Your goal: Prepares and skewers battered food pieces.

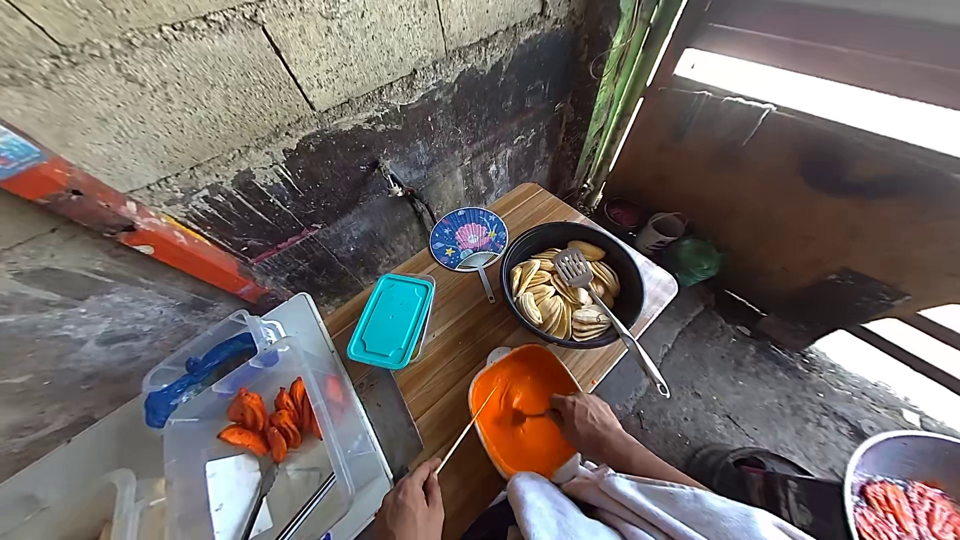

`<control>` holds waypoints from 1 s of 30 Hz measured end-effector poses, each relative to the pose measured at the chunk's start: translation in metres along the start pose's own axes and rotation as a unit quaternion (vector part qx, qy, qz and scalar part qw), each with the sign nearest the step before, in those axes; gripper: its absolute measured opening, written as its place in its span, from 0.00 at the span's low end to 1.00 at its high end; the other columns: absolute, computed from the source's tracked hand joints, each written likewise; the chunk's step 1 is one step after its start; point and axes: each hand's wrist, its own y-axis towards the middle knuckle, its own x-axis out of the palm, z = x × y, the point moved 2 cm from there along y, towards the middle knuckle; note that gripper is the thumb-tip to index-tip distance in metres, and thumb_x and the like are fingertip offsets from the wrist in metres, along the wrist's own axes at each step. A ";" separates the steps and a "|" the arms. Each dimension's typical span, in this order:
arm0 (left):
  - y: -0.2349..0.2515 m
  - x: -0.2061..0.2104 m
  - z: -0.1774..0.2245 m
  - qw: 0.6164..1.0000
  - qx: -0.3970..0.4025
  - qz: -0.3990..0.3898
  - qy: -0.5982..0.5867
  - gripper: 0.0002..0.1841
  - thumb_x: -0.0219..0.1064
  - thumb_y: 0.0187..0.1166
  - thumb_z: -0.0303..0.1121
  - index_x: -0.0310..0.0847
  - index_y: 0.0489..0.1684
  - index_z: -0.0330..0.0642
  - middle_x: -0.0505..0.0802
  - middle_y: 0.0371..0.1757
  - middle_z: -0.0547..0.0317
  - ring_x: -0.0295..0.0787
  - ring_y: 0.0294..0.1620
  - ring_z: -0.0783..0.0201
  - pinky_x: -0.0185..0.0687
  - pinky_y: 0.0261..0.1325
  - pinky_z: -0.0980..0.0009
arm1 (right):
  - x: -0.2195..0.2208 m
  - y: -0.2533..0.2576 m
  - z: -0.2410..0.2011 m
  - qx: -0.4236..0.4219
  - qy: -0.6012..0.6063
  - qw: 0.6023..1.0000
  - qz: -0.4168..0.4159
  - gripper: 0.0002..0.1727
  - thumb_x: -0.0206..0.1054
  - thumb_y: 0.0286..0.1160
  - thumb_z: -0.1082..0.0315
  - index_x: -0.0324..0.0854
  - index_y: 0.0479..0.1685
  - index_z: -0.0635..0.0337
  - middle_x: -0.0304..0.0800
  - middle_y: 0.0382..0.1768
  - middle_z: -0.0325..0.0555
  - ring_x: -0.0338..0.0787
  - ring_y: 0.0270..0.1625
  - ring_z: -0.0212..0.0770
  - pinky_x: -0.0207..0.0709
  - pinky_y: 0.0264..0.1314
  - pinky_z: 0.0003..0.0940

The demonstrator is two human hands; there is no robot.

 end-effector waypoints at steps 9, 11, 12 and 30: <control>0.002 0.003 -0.006 1.000 0.001 -0.003 0.001 0.19 0.55 0.87 0.34 0.89 0.66 0.44 0.96 0.54 0.44 0.94 0.58 0.44 0.82 0.67 0.44 | 0.001 0.000 0.005 0.009 0.003 1.000 0.005 0.25 0.50 0.92 0.47 0.84 0.57 0.57 0.92 0.54 0.58 0.90 0.64 0.60 0.80 0.66 0.63; 0.003 0.002 -0.004 1.000 0.002 -0.008 0.005 0.19 0.54 0.87 0.35 0.89 0.67 0.45 0.97 0.54 0.44 0.94 0.59 0.44 0.82 0.67 0.44 | 0.001 0.003 0.011 0.054 0.006 0.999 -0.002 0.24 0.52 0.90 0.47 0.85 0.57 0.57 0.93 0.56 0.58 0.90 0.65 0.59 0.79 0.68 0.62; 0.003 0.001 -0.004 1.000 -0.001 -0.007 0.007 0.19 0.54 0.88 0.35 0.89 0.67 0.45 0.97 0.54 0.45 0.93 0.59 0.45 0.82 0.67 0.44 | -0.001 0.004 0.012 0.085 0.017 0.996 0.011 0.24 0.52 0.90 0.47 0.85 0.59 0.57 0.93 0.56 0.58 0.90 0.66 0.59 0.80 0.67 0.61; 0.001 -0.005 0.000 1.000 0.002 0.016 0.012 0.19 0.55 0.87 0.35 0.89 0.66 0.45 0.96 0.54 0.45 0.94 0.58 0.44 0.83 0.65 0.42 | -0.005 0.012 -0.004 0.113 0.085 0.989 0.033 0.25 0.46 0.93 0.46 0.83 0.62 0.52 0.92 0.57 0.56 0.91 0.64 0.58 0.83 0.62 0.61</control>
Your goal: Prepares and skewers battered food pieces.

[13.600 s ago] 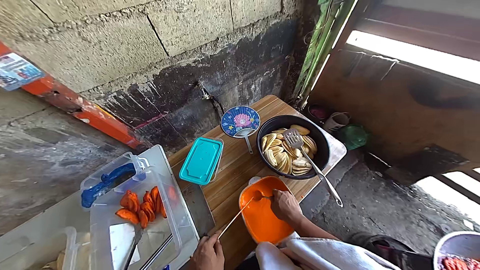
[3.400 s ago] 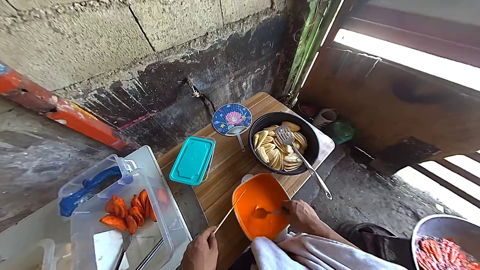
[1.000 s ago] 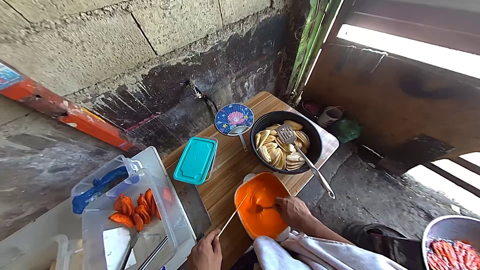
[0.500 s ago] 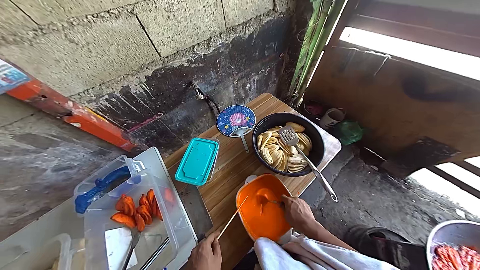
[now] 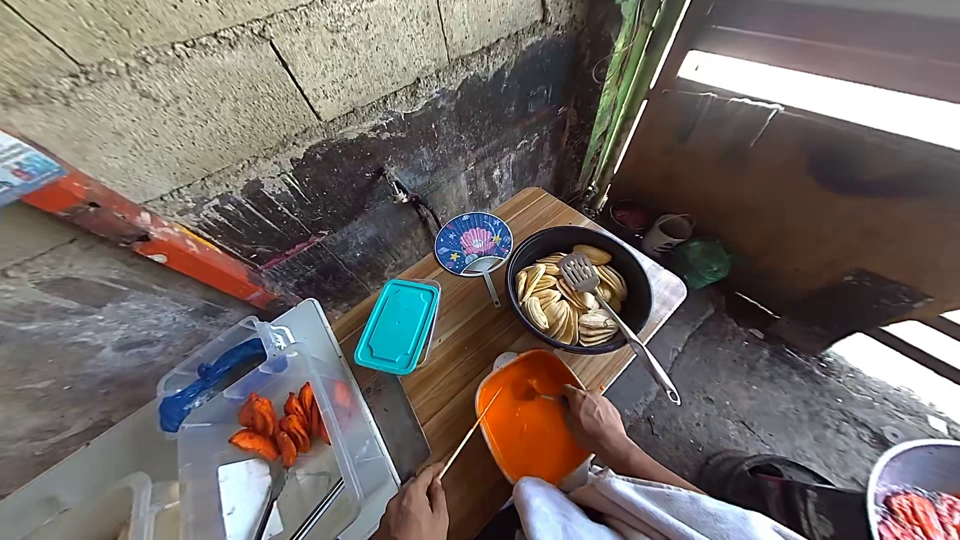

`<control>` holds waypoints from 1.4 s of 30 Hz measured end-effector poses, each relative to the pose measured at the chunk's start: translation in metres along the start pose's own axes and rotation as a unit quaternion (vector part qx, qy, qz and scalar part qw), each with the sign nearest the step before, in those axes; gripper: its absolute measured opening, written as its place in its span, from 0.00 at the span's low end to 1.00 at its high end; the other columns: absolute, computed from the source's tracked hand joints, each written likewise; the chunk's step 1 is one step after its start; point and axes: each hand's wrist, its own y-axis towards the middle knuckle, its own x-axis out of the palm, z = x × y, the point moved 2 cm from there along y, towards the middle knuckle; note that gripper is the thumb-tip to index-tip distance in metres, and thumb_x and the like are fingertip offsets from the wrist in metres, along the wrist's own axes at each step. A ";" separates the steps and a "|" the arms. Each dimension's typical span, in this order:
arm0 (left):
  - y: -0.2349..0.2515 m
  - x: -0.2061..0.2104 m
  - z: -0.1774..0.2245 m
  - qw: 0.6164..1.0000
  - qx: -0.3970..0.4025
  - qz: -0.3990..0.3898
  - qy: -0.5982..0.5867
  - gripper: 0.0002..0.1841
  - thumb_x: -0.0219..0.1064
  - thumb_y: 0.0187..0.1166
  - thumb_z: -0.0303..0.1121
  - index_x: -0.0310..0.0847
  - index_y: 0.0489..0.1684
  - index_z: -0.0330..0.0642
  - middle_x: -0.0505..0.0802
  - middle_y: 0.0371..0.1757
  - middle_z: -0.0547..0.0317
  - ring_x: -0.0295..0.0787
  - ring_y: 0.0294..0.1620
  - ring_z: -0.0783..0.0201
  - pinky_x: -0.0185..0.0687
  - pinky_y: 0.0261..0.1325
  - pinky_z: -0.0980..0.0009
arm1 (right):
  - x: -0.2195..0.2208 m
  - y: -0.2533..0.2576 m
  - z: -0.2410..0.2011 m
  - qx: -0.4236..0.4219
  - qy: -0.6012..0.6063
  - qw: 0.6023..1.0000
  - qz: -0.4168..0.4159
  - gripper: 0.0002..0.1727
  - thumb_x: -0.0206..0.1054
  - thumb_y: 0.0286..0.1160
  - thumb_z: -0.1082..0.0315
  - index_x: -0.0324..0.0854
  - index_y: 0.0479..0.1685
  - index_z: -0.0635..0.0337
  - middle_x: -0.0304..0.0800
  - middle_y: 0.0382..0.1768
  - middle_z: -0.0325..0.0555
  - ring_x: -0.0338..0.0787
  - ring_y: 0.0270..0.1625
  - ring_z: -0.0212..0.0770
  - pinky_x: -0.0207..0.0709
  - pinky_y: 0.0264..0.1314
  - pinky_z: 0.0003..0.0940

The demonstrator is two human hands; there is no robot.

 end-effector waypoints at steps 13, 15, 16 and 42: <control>0.001 0.002 -0.007 0.999 -0.016 -0.023 0.020 0.21 0.52 0.88 0.38 0.88 0.69 0.48 0.96 0.56 0.47 0.93 0.60 0.46 0.83 0.66 0.43 | -0.003 0.005 -0.018 -0.001 -0.026 1.000 -0.008 0.24 0.48 0.91 0.48 0.83 0.62 0.53 0.92 0.58 0.56 0.91 0.66 0.58 0.84 0.62 0.60; -0.001 0.002 -0.006 0.999 -0.020 -0.020 0.018 0.20 0.53 0.88 0.38 0.88 0.69 0.49 0.96 0.56 0.48 0.93 0.60 0.47 0.83 0.66 0.44 | -0.004 0.004 -0.020 -0.018 -0.028 0.999 -0.018 0.24 0.47 0.92 0.48 0.82 0.62 0.54 0.92 0.58 0.57 0.91 0.66 0.58 0.83 0.62 0.61; -0.001 0.003 -0.006 0.999 -0.018 -0.020 0.017 0.20 0.53 0.88 0.37 0.89 0.69 0.49 0.97 0.56 0.48 0.93 0.60 0.47 0.83 0.66 0.44 | -0.004 0.004 -0.019 -0.037 -0.033 0.998 -0.035 0.23 0.49 0.92 0.48 0.83 0.60 0.55 0.92 0.57 0.58 0.91 0.65 0.59 0.83 0.62 0.62; 0.004 0.008 -0.001 0.998 0.013 -0.040 0.037 0.21 0.51 0.89 0.37 0.88 0.69 0.46 0.96 0.56 0.47 0.93 0.61 0.47 0.83 0.67 0.45 | -0.005 -0.005 0.034 -0.020 -0.042 0.999 0.003 0.24 0.49 0.91 0.47 0.85 0.59 0.53 0.93 0.55 0.57 0.92 0.63 0.59 0.83 0.61 0.62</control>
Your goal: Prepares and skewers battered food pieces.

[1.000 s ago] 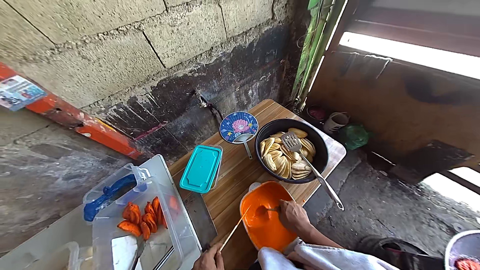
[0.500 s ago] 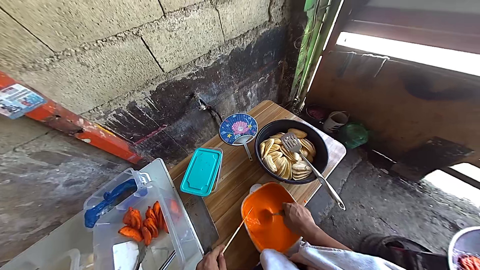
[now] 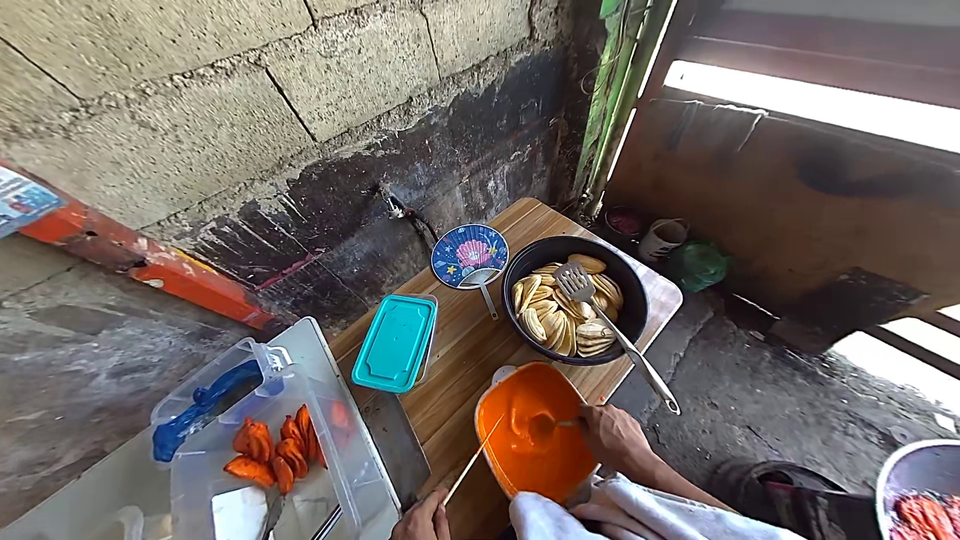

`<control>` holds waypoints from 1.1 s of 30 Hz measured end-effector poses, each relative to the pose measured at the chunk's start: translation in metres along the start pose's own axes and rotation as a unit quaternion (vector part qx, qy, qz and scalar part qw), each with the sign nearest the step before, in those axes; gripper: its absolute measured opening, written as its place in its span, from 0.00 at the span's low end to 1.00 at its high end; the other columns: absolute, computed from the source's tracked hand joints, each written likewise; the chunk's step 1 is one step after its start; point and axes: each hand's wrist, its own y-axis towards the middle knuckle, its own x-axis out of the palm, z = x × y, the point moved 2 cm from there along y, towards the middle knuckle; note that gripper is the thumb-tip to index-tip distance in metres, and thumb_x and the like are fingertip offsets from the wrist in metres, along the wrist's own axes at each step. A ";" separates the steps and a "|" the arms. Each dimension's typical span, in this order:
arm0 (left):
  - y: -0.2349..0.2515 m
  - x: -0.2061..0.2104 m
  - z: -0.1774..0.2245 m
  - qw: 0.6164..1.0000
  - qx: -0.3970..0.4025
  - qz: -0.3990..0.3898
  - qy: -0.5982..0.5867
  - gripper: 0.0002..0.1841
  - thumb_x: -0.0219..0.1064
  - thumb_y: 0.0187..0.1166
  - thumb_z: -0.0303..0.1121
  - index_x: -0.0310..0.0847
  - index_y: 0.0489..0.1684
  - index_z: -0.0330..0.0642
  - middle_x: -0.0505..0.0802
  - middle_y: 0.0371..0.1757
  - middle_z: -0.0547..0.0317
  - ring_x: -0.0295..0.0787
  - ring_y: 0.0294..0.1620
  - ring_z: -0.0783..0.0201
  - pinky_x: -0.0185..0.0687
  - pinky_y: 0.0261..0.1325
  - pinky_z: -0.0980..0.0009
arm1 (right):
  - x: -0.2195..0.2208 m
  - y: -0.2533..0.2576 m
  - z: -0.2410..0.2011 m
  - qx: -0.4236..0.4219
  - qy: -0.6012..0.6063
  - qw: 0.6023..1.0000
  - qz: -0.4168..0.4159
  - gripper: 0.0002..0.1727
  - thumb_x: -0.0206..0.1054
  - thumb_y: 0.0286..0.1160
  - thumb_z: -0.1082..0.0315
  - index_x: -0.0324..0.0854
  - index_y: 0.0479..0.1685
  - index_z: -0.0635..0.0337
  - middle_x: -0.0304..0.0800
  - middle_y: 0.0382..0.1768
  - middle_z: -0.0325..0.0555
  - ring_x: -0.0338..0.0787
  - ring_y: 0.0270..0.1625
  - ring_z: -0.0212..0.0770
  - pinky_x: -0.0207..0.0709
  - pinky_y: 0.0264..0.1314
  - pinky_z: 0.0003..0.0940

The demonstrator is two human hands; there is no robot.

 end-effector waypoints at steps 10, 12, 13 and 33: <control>-0.003 -0.003 0.006 1.000 -0.013 -0.006 0.001 0.21 0.51 0.89 0.37 0.87 0.70 0.46 0.96 0.57 0.46 0.93 0.62 0.47 0.82 0.68 0.45 | -0.004 -0.007 0.007 0.060 0.018 0.995 0.075 0.25 0.44 0.94 0.49 0.83 0.59 0.54 0.93 0.53 0.56 0.92 0.62 0.57 0.83 0.62 0.57; -0.003 -0.002 0.005 1.000 -0.014 -0.005 0.001 0.21 0.51 0.89 0.37 0.88 0.69 0.46 0.96 0.57 0.46 0.93 0.62 0.46 0.82 0.68 0.44 | -0.009 -0.009 -0.001 0.061 0.016 0.993 0.095 0.22 0.46 0.94 0.53 0.82 0.63 0.55 0.92 0.55 0.56 0.91 0.64 0.56 0.80 0.69 0.55; -0.002 0.000 0.005 1.000 -0.008 -0.004 0.001 0.21 0.51 0.89 0.37 0.88 0.69 0.46 0.96 0.57 0.46 0.93 0.61 0.46 0.82 0.68 0.44 | -0.012 -0.009 -0.005 0.073 0.014 0.993 0.093 0.21 0.45 0.93 0.56 0.82 0.65 0.55 0.92 0.57 0.56 0.91 0.65 0.56 0.80 0.68 0.55; -0.002 0.006 -0.006 1.000 -0.013 -0.001 -0.015 0.21 0.51 0.90 0.37 0.88 0.69 0.45 0.95 0.58 0.44 0.92 0.63 0.44 0.81 0.69 0.42 | -0.055 0.007 -0.053 -0.154 -0.125 0.978 0.064 0.20 0.48 0.91 0.71 0.82 0.69 0.59 0.84 0.69 0.64 0.78 0.78 0.63 0.65 0.83 0.58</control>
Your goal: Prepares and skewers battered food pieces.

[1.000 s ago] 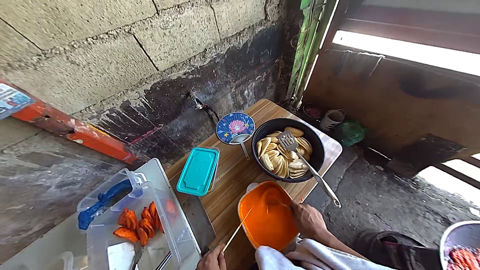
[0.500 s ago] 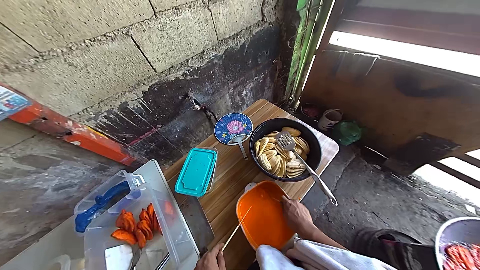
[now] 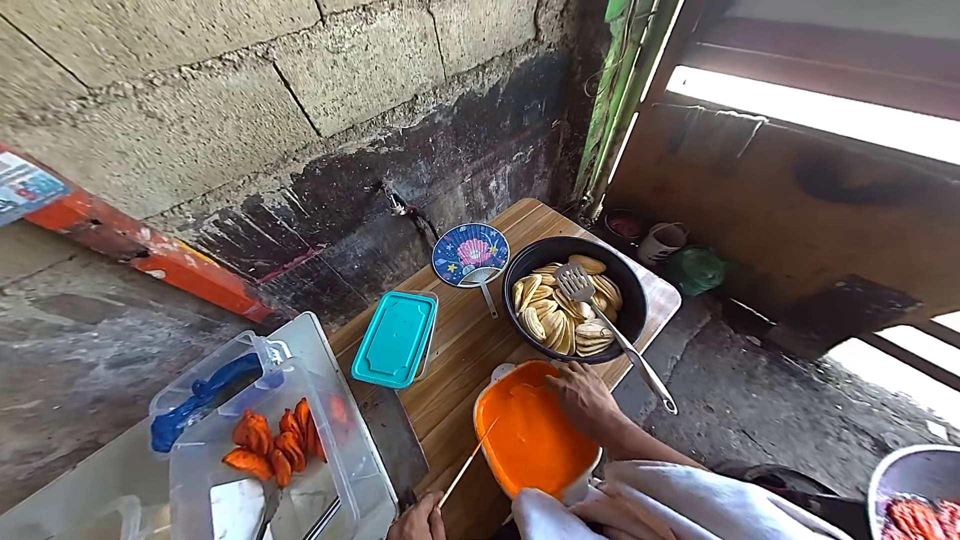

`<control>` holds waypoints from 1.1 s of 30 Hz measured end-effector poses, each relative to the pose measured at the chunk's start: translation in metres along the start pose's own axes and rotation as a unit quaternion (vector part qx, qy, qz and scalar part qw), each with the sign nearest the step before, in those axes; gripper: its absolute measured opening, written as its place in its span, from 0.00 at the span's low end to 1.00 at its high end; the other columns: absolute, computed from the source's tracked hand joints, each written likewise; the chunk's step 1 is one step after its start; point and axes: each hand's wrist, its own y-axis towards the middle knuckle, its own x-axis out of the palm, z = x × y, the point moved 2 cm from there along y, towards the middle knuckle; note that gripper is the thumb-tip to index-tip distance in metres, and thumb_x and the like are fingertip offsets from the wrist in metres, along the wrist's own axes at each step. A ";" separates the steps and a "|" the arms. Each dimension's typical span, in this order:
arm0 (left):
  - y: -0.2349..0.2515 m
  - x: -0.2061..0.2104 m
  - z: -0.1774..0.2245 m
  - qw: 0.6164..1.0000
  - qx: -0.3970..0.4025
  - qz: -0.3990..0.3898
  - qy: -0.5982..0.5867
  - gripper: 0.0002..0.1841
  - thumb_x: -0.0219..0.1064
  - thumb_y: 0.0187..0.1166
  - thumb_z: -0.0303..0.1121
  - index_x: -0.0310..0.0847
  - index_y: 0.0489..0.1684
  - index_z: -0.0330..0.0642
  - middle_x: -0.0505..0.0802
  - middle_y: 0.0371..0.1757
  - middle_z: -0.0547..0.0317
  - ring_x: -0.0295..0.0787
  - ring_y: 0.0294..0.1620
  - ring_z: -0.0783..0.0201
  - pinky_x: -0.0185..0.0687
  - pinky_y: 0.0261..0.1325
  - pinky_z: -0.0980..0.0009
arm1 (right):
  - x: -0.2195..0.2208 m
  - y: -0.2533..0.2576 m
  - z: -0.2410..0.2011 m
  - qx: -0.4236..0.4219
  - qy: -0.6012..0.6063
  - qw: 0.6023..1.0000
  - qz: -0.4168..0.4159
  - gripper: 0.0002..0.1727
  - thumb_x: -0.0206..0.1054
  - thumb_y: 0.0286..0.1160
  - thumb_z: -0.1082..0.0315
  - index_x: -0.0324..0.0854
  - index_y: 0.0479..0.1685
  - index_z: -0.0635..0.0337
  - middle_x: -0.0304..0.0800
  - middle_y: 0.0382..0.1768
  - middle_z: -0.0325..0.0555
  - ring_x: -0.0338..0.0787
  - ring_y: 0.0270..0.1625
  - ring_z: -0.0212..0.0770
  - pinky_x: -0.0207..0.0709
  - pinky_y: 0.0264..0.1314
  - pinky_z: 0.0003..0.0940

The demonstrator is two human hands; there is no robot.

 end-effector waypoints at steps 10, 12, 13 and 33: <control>0.000 -0.016 0.000 0.999 -0.028 0.015 -0.019 0.20 0.56 0.86 0.37 0.88 0.70 0.50 0.97 0.54 0.48 0.94 0.58 0.45 0.83 0.63 0.41 | 0.051 -0.006 -0.033 -0.139 -0.034 0.989 -0.026 0.17 0.51 0.87 0.75 0.82 0.65 0.62 0.87 0.58 0.66 0.84 0.68 0.65 0.72 0.75 0.58; -0.003 -0.018 -0.005 0.999 -0.026 -0.020 -0.022 0.20 0.57 0.86 0.38 0.86 0.73 0.50 0.97 0.55 0.48 0.94 0.58 0.45 0.82 0.65 0.41 | 0.054 -0.019 -0.020 -0.153 -0.042 0.986 -0.054 0.18 0.50 0.88 0.75 0.82 0.66 0.60 0.87 0.57 0.66 0.84 0.68 0.65 0.73 0.75 0.59; -0.005 -0.018 -0.006 0.999 -0.022 -0.040 -0.021 0.20 0.58 0.87 0.38 0.85 0.74 0.50 0.97 0.55 0.48 0.93 0.59 0.46 0.82 0.65 0.41 | 0.055 -0.025 -0.013 -0.156 -0.048 0.983 -0.078 0.18 0.51 0.87 0.75 0.82 0.66 0.59 0.87 0.57 0.66 0.83 0.68 0.66 0.72 0.75 0.59; 0.001 -0.028 0.006 1.000 -0.011 -0.018 -0.009 0.20 0.53 0.90 0.37 0.87 0.71 0.53 0.96 0.59 0.48 0.92 0.64 0.45 0.81 0.68 0.41 | -0.010 -0.021 -0.020 0.097 -0.119 0.985 -0.083 0.18 0.50 0.84 0.79 0.82 0.62 0.72 0.87 0.62 0.66 0.82 0.73 0.62 0.68 0.79 0.57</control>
